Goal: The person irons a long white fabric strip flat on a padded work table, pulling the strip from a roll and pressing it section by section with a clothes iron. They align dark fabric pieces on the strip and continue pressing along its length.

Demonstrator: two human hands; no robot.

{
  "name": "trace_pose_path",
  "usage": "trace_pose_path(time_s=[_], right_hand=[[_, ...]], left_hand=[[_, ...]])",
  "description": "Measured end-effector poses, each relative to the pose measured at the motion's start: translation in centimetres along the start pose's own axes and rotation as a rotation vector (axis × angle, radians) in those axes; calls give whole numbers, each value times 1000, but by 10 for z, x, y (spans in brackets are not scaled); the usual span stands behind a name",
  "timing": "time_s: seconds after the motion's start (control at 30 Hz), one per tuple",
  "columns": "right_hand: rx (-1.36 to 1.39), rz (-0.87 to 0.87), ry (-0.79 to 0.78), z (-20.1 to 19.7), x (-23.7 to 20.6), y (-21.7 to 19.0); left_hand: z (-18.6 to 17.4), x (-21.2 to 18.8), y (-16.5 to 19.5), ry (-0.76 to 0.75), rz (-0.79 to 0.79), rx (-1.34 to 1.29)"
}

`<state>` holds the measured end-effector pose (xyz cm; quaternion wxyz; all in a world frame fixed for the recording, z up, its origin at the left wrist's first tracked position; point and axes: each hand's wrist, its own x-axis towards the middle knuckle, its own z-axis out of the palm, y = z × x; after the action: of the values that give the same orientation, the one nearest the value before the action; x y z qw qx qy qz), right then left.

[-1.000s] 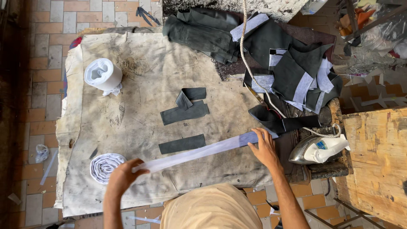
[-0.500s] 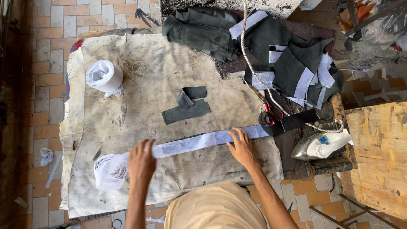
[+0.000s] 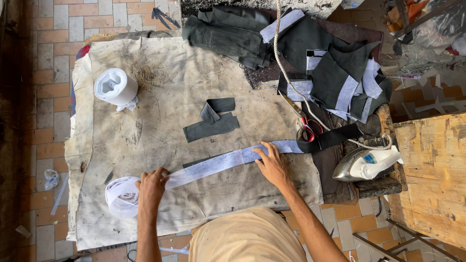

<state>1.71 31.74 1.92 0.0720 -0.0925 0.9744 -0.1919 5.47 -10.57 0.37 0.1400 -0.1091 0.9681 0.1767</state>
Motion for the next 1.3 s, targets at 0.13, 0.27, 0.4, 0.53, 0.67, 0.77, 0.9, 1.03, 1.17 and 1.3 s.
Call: trace_pose_path(time_s=[0.13,0.27,0.4,0.53,0.67,0.77,0.9,1.03,1.17,1.3], right_hand=[[-6,25,-42,-3,0,-9],[5,-6,-41,-2,0,-14],[32,1,-55,3,2,-13],[57,-2,-44,8,4,-13],[41,-13,-39,8,4,-15],[26,-3,-51,7,3,-17],[35,1,-69,7,3,-18],[12,-40,-35,11,4,-16],[15,-25,-40,16,4,-13],[18,-23,-32,19,2,-12]], left_hand=[[-7,4,-8,6,-7,22],[-12,11,-12,-45,-50,65],[-15,16,-16,5,-36,56],[-15,15,-18,15,-49,31],[-14,13,-19,24,-46,52],[-14,13,-21,57,-34,52],[-15,15,-23,82,-36,94],[-14,18,-21,26,-83,167],[-11,19,-14,66,-56,272],[8,10,16,70,85,464]])
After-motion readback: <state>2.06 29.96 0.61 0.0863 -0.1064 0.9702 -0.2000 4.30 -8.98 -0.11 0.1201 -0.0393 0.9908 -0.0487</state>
